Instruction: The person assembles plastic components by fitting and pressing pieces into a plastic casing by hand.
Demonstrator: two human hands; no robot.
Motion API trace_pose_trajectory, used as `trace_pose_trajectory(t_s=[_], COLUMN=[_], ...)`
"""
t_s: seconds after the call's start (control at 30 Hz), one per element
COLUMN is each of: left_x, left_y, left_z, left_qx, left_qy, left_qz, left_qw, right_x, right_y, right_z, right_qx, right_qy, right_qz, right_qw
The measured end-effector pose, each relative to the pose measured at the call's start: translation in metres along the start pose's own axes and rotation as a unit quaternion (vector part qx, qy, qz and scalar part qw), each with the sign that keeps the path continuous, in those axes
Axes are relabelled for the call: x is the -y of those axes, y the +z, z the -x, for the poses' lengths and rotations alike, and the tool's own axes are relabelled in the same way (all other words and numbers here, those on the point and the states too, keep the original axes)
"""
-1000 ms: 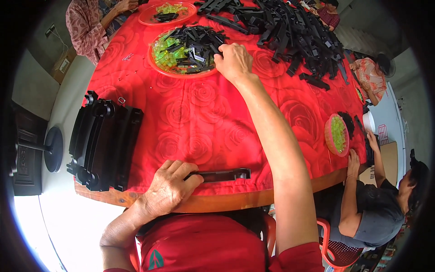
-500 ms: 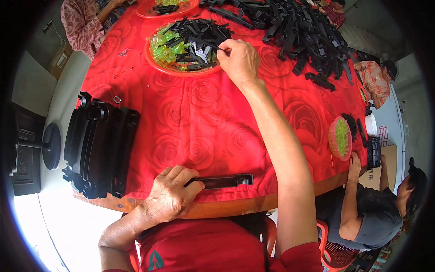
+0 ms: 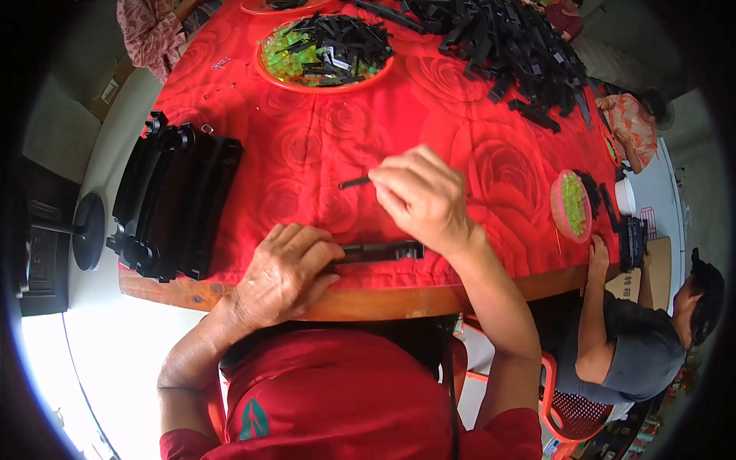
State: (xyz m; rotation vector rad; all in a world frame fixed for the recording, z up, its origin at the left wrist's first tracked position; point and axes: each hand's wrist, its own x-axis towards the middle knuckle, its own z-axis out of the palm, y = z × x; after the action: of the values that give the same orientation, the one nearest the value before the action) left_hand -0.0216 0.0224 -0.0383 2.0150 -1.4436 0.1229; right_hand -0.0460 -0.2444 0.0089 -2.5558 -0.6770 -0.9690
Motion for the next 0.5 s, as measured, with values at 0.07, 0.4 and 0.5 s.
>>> trace_pose_trajectory(t_s=[0.07,0.4,0.5], left_x=[-0.004,-0.009,-0.005], left_y=[-0.01,-0.021,-0.021], left_z=[-0.005,-0.015,-0.015], left_qx=[-0.032,-0.024,-0.038], left_qy=[-0.032,-0.151,-0.151], left_qz=[0.084,0.168,0.216], left_qw=[0.995,0.974,0.964], right_x=[0.014,0.057,0.064], right_y=[-0.01,-0.012,-0.011], right_z=[0.019,0.034,0.029], right_qx=[0.002,-0.008,0.006], right_qy=[-0.014,-0.06,-0.009], right_qz=[0.005,0.008,-0.034], right_qw=[1.0,0.998,0.999])
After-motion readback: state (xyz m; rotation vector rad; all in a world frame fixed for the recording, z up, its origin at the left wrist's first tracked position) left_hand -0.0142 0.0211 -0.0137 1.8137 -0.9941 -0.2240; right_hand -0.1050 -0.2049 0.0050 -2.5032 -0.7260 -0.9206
